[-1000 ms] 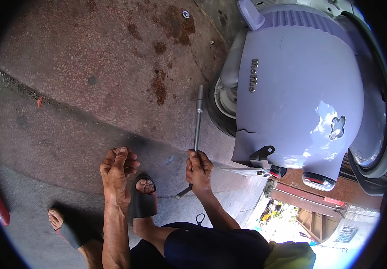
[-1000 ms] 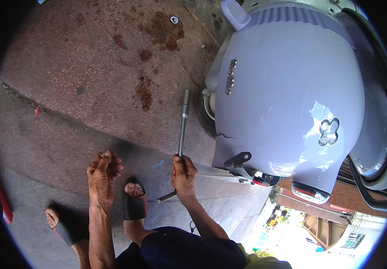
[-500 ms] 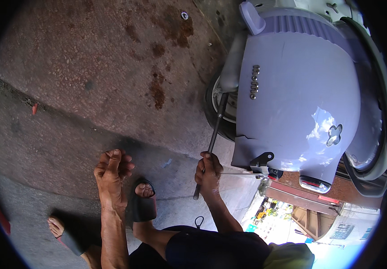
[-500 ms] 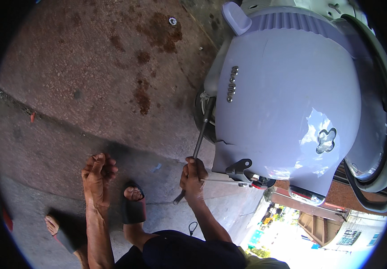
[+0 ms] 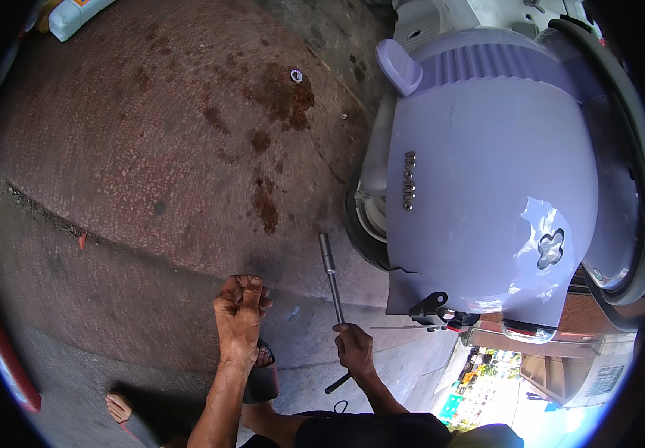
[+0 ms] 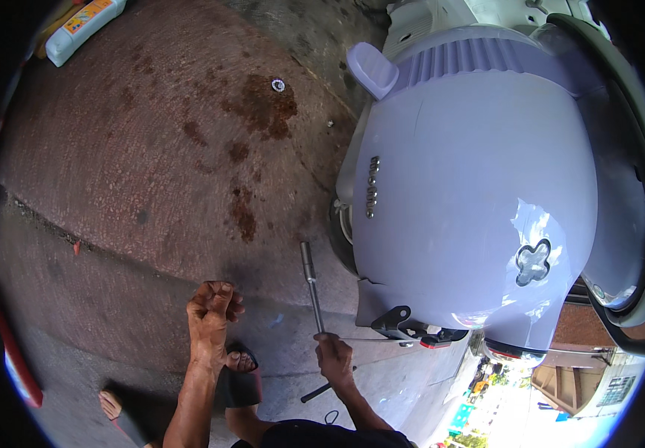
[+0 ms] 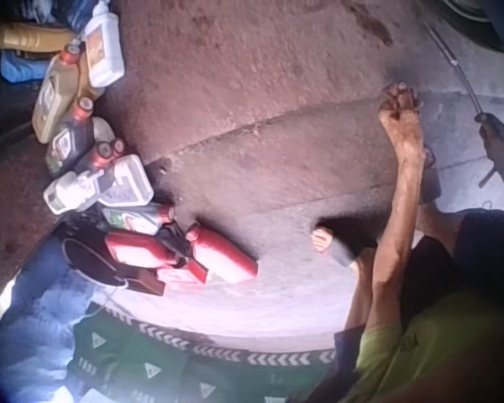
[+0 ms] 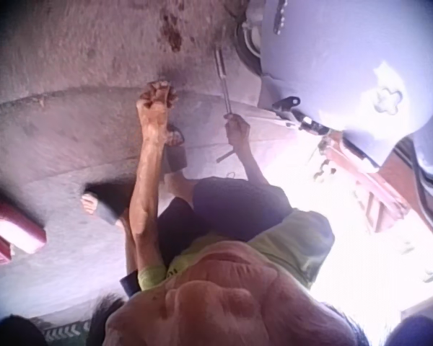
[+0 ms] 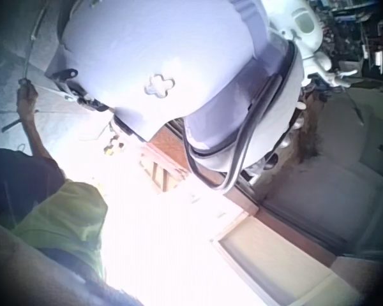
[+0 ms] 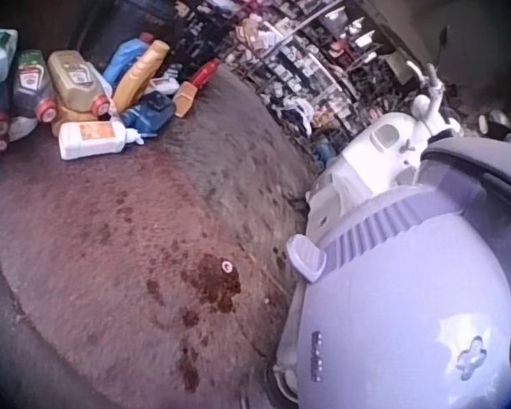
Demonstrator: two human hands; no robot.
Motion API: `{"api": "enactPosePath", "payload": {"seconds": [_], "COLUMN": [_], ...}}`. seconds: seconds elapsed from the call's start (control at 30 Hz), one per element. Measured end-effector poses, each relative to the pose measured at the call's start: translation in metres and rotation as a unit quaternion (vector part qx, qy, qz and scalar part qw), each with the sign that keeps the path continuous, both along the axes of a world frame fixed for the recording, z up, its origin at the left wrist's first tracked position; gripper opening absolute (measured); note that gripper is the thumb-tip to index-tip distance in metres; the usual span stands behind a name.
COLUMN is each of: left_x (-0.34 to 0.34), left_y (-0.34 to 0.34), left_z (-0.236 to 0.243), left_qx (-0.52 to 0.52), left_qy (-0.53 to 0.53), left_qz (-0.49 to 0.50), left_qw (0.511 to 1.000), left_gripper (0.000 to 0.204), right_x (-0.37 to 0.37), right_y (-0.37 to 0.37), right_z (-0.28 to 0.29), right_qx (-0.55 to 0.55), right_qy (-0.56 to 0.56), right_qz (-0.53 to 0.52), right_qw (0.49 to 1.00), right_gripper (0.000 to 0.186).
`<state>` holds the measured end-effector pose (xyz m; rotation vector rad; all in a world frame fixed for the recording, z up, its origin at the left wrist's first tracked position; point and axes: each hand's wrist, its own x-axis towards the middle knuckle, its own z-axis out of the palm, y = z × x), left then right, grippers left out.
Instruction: The person searches through a cluttered workshop for a tool, then uses a T-handle wrench to loosen and remove a bolt from the rear wheel of a scooter. The person then walks around the scooter and places the wrench on the floor.
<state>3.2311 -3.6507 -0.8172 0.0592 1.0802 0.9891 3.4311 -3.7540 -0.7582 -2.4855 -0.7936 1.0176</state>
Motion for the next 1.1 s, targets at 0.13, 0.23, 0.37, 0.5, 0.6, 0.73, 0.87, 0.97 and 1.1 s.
{"api": "enactPosePath", "payload": {"seconds": [0.13,0.23,0.37,0.5,0.6,0.73,0.87,0.97,1.1], "left_x": [0.044,0.084,0.142,0.163,0.172,0.184,0.188,0.190,0.186], "left_y": [0.029,0.060,0.101,0.131,0.138,0.139,0.140,0.140,0.131], "left_z": [-0.011,-0.014,-0.021,-0.010,-0.012,-0.014,-0.028,-0.027,-0.016], "left_qx": [0.057,0.135,0.281,0.318,0.355,0.348,0.392,0.397,0.393], "left_qy": [-0.015,0.075,0.232,0.215,0.238,0.334,0.403,0.418,0.396], "left_qz": [-0.032,-0.078,-0.059,-0.106,-0.111,-0.111,-0.114,-0.102,-0.090], "left_qw": [0.998,0.985,0.929,0.917,0.897,0.869,0.819,0.811,0.825], "left_gripper": [0.021,0.015,0.026,0.034,0.027,0.021,0.020,0.019,0.018], "right_x": [0.024,0.029,0.036,0.046,0.057,0.037,0.038,0.054,0.056], "right_y": [-0.012,-0.007,-0.015,-0.030,-0.038,-0.018,-0.016,-0.037,-0.039], "right_z": [0.033,0.054,0.052,0.048,0.048,0.055,0.058,0.055,0.053], "right_qx": [-0.053,-0.080,-0.039,0.039,-0.069,-0.176,-0.196,-0.195,-0.220], "right_qy": [-0.112,-0.125,-0.131,-0.202,-0.265,-0.151,-0.030,-0.065,-0.077], "right_qz": [0.178,0.204,0.253,0.429,0.499,0.244,0.086,0.152,0.120], "right_qw": [0.976,0.968,0.958,0.880,0.822,0.942,0.976,0.967,0.965], "right_gripper": [0.026,0.021,0.019,0.012,0.015,0.021,0.030,0.034,0.037]}}
